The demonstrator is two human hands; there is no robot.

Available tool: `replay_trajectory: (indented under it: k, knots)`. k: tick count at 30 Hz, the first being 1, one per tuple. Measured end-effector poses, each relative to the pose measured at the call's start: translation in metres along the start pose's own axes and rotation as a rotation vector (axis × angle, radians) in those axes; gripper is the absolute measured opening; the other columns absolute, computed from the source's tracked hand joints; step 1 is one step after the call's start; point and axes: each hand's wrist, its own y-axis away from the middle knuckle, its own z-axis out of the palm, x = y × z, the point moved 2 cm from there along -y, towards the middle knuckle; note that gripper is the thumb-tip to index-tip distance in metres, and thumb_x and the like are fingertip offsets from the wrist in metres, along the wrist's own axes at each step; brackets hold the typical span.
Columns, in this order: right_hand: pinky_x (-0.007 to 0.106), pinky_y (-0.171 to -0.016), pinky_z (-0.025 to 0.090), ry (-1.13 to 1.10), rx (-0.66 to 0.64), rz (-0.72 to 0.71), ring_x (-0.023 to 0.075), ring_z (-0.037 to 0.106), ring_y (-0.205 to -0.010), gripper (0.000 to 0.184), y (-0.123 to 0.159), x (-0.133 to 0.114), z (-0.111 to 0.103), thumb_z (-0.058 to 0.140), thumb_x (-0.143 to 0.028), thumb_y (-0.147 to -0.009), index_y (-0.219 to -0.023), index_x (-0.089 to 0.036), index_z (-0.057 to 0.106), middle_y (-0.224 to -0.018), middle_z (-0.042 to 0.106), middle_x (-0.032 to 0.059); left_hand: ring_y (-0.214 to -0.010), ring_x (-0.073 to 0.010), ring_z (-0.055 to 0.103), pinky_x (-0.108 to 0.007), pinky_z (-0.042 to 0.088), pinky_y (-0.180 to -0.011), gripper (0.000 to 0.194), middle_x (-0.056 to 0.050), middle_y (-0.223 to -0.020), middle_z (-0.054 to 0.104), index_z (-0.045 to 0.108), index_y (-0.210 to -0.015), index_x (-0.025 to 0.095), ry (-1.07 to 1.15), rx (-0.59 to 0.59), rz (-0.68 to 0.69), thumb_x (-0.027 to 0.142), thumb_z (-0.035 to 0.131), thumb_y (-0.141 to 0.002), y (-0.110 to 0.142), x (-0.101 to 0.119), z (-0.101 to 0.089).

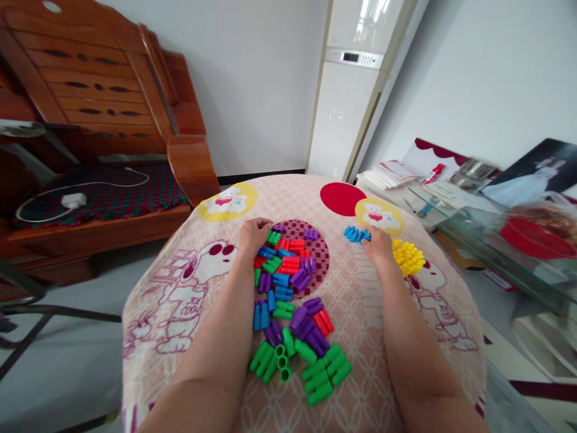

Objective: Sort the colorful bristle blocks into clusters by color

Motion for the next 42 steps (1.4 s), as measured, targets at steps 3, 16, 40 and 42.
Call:
replay_trajectory:
  k: [3,16,40,42]
  knots:
    - [0.033,-0.091,0.048,-0.078,0.014,-0.017,0.0238,0.068,-0.099,0.041,-0.002,0.001,0.003,0.054,-0.012,-0.082,-0.12,-0.008,0.067,-0.108,0.074,0.0151,-0.095,-0.0208,0.071,-0.026,0.051,-0.085,0.028,-0.006,-0.098,0.078,0.078,-0.102,0.019,0.003,0.0,0.001,0.025,0.058,-0.083,0.0,0.001,0.0]
    - [0.037,-0.088,0.051,-0.145,0.128,-0.055,0.0275,0.07,-0.096,0.042,0.007,-0.022,-0.037,0.055,-0.012,-0.081,-0.119,-0.007,0.07,-0.1,0.076,0.017,-0.094,-0.0189,0.071,-0.023,0.051,-0.082,0.026,-0.005,-0.1,0.078,0.078,-0.102,0.019,0.006,0.003,0.001,0.022,0.059,-0.085,0.006,0.007,-0.002]
    - [0.029,-0.08,0.046,-0.109,-0.429,-0.702,0.024,0.069,-0.097,0.026,0.095,-0.156,-0.034,0.06,-0.02,-0.089,-0.114,-0.02,0.067,-0.1,0.075,0.0091,-0.095,-0.0194,0.07,-0.024,0.051,-0.084,0.027,-0.005,-0.102,0.078,0.077,-0.104,0.018,0.041,-0.005,-0.016,0.021,0.059,-0.085,0.007,0.008,-0.003]
    - [0.029,-0.08,0.046,-0.111,-0.428,-0.697,0.0238,0.069,-0.096,0.021,0.095,-0.157,-0.034,0.059,-0.023,-0.091,-0.109,-0.02,0.068,-0.099,0.074,0.0089,-0.095,-0.0198,0.07,-0.025,0.051,-0.084,0.027,-0.006,-0.1,0.078,0.078,-0.104,0.018,0.035,-0.005,-0.02,0.022,0.059,-0.085,0.007,0.008,-0.003]
